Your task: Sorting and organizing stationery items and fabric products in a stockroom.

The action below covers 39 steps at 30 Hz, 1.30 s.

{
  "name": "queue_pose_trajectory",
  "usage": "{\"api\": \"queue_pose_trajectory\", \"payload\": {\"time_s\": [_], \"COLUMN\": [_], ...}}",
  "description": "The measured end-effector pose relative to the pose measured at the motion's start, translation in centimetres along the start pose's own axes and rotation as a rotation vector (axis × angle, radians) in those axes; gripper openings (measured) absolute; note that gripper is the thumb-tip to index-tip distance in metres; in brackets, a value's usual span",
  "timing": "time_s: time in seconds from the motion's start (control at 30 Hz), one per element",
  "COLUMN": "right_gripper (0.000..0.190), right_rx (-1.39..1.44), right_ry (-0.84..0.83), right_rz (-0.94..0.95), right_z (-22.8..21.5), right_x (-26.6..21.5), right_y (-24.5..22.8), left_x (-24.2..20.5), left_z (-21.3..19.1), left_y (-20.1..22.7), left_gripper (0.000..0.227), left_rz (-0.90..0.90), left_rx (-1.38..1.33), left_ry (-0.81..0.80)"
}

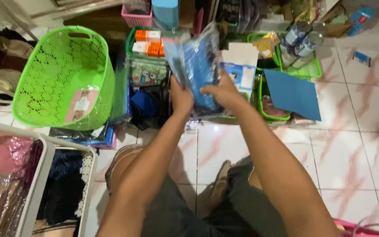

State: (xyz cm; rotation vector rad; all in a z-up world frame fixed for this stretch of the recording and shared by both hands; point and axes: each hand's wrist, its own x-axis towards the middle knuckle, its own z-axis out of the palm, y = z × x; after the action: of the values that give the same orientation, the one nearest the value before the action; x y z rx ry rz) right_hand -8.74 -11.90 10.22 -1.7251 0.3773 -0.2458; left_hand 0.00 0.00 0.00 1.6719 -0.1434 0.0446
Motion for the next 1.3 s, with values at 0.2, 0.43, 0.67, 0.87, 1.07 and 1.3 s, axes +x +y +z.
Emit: {"api": "queue_pose_trajectory", "payload": {"time_s": [0.2,0.43,0.67,0.87,1.07,1.3], "right_gripper": [0.066,0.059,0.051,0.034,0.036,0.034], "right_rx": [0.238,-0.072,-0.001,0.444,0.501,0.472], "right_ry": [-0.045,0.089,0.214,0.131,0.088,0.106], "right_rz": [0.166,0.251,0.57,0.861,0.92,0.85], "right_z": [-2.8,-12.4,-15.9,-18.7,-18.6,-20.3], "right_x": [1.3,4.9,5.3,6.2,6.9,9.2], "right_y": [-0.9,7.2,17.3,31.4,31.5,35.2], "left_x": [1.1,4.8,3.7,3.8,4.5,4.8], "left_z": [-2.0,-7.5,-8.0,-6.7,-5.7,-5.3], "left_y": [1.7,3.6,7.5,6.4,4.5,5.1], "left_gripper": [0.043,0.049,0.044,0.041,0.037,0.037], "left_rz": [0.036,-0.083,-0.097,-0.144,-0.114,-0.16], "left_rx": [0.042,-0.413,-0.338,-0.214,-0.197,-0.196], "left_ry": [-0.029,0.039,-0.073,-0.109,-0.164,-0.139]}}
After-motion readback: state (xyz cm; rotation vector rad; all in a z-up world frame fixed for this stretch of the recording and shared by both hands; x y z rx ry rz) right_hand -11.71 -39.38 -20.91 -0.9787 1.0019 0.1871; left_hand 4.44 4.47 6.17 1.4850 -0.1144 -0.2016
